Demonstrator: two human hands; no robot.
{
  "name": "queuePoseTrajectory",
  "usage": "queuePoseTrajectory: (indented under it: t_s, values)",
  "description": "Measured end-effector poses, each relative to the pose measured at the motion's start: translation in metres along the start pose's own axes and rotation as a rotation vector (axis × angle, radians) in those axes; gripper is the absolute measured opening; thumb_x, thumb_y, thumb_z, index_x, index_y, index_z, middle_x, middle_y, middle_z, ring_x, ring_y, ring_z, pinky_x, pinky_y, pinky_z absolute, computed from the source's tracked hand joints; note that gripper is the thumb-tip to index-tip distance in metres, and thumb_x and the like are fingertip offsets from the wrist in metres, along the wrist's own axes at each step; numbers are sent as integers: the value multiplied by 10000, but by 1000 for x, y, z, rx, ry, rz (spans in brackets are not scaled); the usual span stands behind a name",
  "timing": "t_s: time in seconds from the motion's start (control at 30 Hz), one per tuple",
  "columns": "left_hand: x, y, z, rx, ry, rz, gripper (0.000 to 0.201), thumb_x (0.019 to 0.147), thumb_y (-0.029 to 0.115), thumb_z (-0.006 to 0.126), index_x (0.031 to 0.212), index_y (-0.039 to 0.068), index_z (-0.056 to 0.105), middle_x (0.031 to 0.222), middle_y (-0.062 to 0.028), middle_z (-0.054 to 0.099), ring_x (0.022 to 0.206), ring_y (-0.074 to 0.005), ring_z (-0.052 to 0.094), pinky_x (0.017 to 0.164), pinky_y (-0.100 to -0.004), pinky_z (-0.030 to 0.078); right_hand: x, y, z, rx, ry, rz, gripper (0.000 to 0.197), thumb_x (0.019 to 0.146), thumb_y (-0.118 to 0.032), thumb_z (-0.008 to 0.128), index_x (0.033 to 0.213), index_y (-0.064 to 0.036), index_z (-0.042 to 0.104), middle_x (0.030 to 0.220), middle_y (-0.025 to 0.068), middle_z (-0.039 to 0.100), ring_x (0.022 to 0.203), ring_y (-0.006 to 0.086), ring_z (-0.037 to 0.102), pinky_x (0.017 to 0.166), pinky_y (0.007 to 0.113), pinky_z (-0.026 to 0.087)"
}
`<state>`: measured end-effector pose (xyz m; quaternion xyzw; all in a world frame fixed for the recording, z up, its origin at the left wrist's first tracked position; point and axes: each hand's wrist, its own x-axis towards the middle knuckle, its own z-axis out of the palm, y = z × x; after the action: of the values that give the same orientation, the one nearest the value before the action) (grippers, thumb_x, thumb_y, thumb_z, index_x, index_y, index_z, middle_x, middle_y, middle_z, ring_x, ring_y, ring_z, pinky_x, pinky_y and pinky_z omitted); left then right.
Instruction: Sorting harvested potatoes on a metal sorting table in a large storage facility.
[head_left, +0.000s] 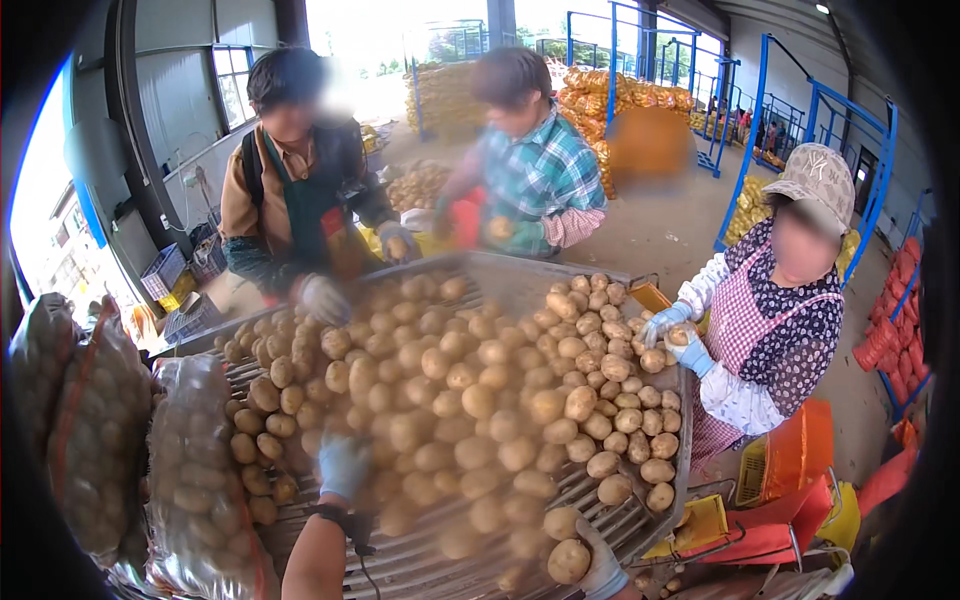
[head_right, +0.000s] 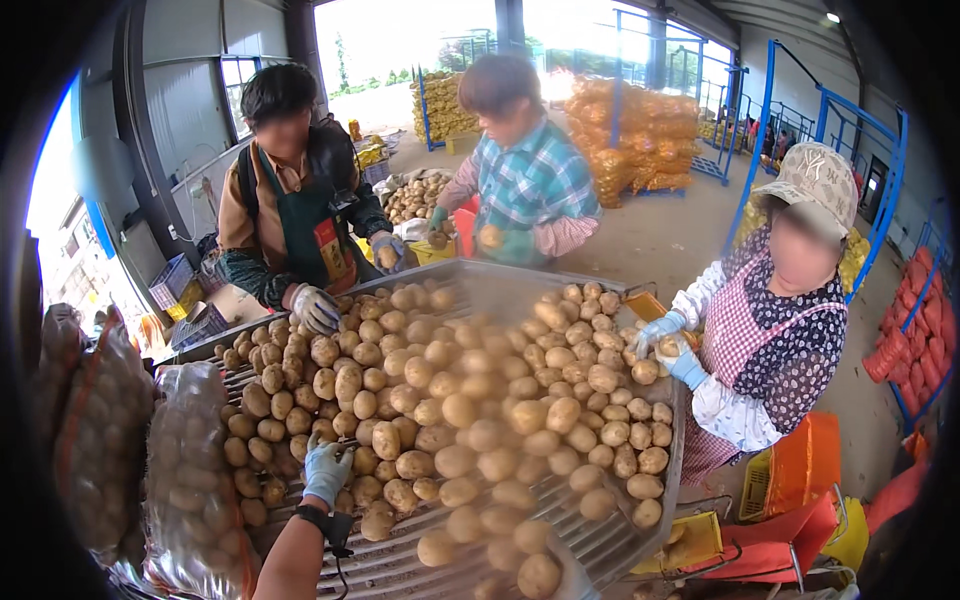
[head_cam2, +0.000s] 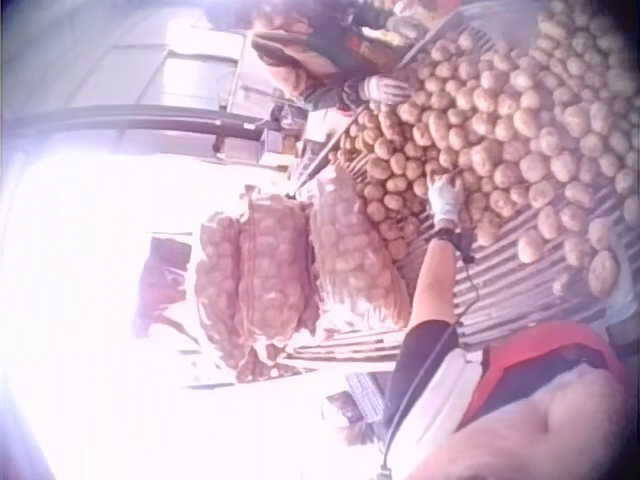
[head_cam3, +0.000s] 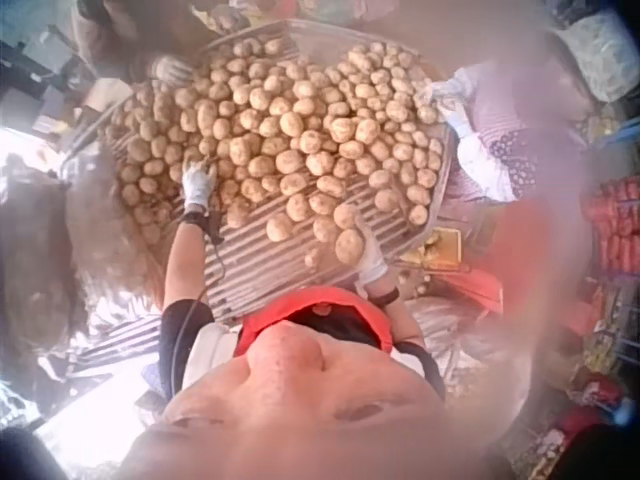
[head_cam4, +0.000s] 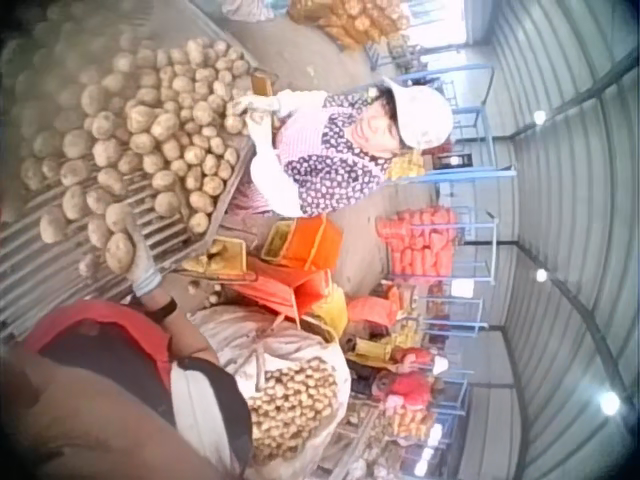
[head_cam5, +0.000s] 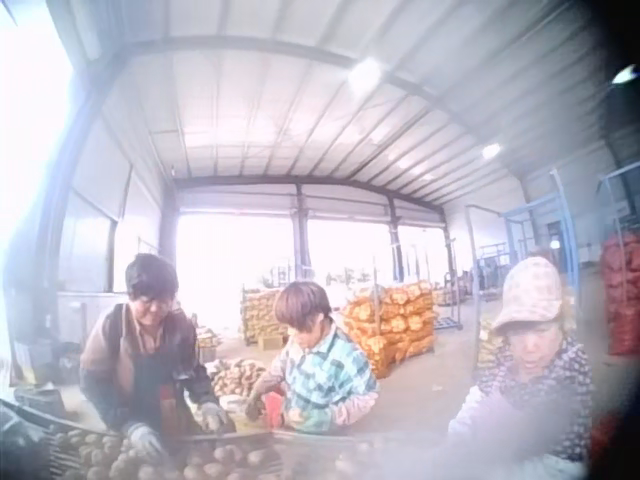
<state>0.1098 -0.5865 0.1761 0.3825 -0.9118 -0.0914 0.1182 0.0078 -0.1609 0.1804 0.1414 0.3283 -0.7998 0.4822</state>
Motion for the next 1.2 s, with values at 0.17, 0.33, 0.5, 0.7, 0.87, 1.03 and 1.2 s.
queuePoseTrajectory:
  t_s: [0.17,0.33,0.5,0.7,0.87,1.03,1.2]
  values:
    - [-2,-21,6,4,29,-26,259,844,323,673,912,87,753,991,-134,704,1273,-377,477,1123,-437,334,-18,-7,49,49,-52,51,439,930,-406,638,1214,-75,589,1029,112,668,950,264,663,834,397,570]
    - [-3,4,-11,-114,-11,-56,279,851,337,659,919,85,756,1006,-131,707,1290,-365,468,1125,-434,325,-21,-6,49,84,-20,37,402,937,-405,637,1187,-91,615,954,101,692,899,263,675,816,391,564]
    - [-3,0,-13,-142,-6,-54,286,851,329,653,933,74,755,999,-144,703,1290,-367,464,1130,-436,317,-20,-3,42,105,-10,44,422,935,-402,634,1206,-81,597,1004,107,677,937,266,666,833,398,565]
    - [-4,5,-15,-111,-36,-37,281,859,311,651,957,70,756,1024,-146,700,1316,-368,433,1129,-440,316,-19,2,30,137,10,40,446,933,-399,630,1229,-70,575,1064,114,660,982,269,655,854,406,567]
    - [-4,7,-18,-121,-62,-100,274,859,310,657,954,73,757,1046,-139,697,1323,-369,423,1129,-442,316,-10,4,24,153,2,38,468,931,-397,627,1248,-61,556,1114,120,645,1020,271,647,872,413,569]
    - [1,2,-12,-63,-44,-62,263,853,298,666,950,70,753,1044,-138,696,1319,-370,427,1127,-441,318,-2,2,21,194,-9,9,489,929,-394,624,1268,-51,538,1163,126,630,1058,274,638,890,420,570]
    - [5,1,-1,22,156,100,268,823,254,559,964,188,777,859,-156,708,939,-334,639,1014,-454,399,8,8,8,223,49,-54,497,933,-383,613,1288,-48,522,1198,121,622,1085,271,632,905,420,568]
